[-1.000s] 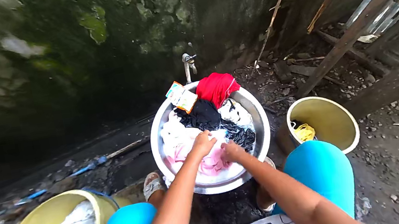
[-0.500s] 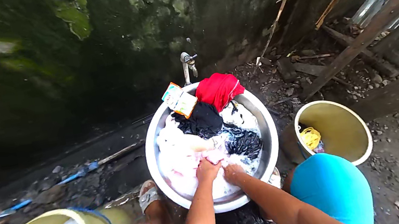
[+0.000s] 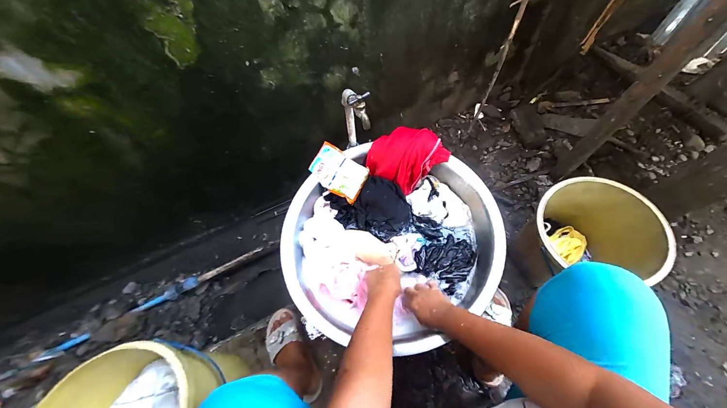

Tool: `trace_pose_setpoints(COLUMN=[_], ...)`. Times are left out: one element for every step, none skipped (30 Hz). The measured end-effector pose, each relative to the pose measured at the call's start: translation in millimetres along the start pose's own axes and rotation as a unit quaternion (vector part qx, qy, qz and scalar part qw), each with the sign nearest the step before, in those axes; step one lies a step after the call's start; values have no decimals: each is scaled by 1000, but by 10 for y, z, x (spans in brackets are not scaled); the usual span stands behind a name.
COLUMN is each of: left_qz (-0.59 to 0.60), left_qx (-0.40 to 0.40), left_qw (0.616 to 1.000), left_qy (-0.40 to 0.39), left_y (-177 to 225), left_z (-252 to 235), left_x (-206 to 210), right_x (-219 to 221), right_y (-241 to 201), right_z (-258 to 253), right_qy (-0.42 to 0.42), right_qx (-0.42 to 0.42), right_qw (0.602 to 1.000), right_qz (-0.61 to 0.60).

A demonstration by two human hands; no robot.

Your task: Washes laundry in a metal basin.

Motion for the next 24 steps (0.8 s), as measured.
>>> trace_pose_setpoints(left_qz=[11,18,20,25,38,55,75,99,124,144,159,168,173,175,178,188,203,218,230,244,260,271,270,265], left_qx=[-18,-28,-33,-39,-48,-62,-73,-80,-84,-85,-82,-74,-65,-51,-37,-25,-14,-9,-5,10,42,75,90,85], left_qw=[1000,999,999,999,997,995,991,986,980,972,964,956,949,943,938,931,921,908,897,890,887,886,890,899], left_qy=[-9,-10,-2,16,39,62,87,109,133,163,196,228,255,277,294,311,333,357,378,386,379,370,357,339], left_y=[-73,-148,-246,-368,-492,-614,-736,-840,-917,-965,-995,-1016,-1033,-1053,-1074,-1094,-1110,-1109,-1069,-977,-835,-667,-497,-363], left_z=[74,142,192,225,287,360,431,513,611,712,806,900,1000,1103,1212,1318,1411,1486,1533,1540,1498,1393,1267,1161], left_x=[-20,-52,-77,-88,-119,-166,-230,-326,-436,-541,-633,-719,-808,-898,-980,-1047,-1089,-1110,-1120,-1118,-1096,-1039,-960,-869], right_x=[-55,-112,-183,-268,-363,-461,-566,-692,-838,-994,-1154,-1318,-1481,-1626,-1743,-1825,-1881,-1921,-1938,-1933,-1912,-1879,-1836,-1789], right_y=[62,141,224,310,390,460,521,551,536,485,408,314,212,126,61,33,11,-31,-94,-177,-282,-395,-496,-573], right_z=[58,109,153,196,246,291,322,364,435,531,641,759,885,1001,1102,1171,1218,1252,1271,1270,1255,1227,1186,1144], right_qy=[-3,6,23,41,58,72,87,104,117,124,124,120,119,127,144,174,210,240,264,281,291,290,282,272], right_qx=[2,3,3,6,7,5,-5,-27,-49,-68,-81,-86,-85,-90,-104,-127,-152,-170,-183,-195,-205,-213,-219,-227], right_qw=[1000,999,997,996,995,992,990,987,984,982,981,982,984,984,980,972,960,947,934,922,914,912,915,921], right_qz=[-26,-52,-69,-78,-87,-101,-111,-117,-123,-127,-125,-116,-103,-90,-86,-90,-106,-129,-155,-180,-195,-197,-185,-163])
Point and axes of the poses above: each hand's wrist, its own z-axis away from the middle knuckle, its own x-axis out of the palm, y = z × x, the point moved 2 cm from there along -z, towards the middle knuckle, and after that the axes turned 8 degrees about -z, right-handed, at the moved point
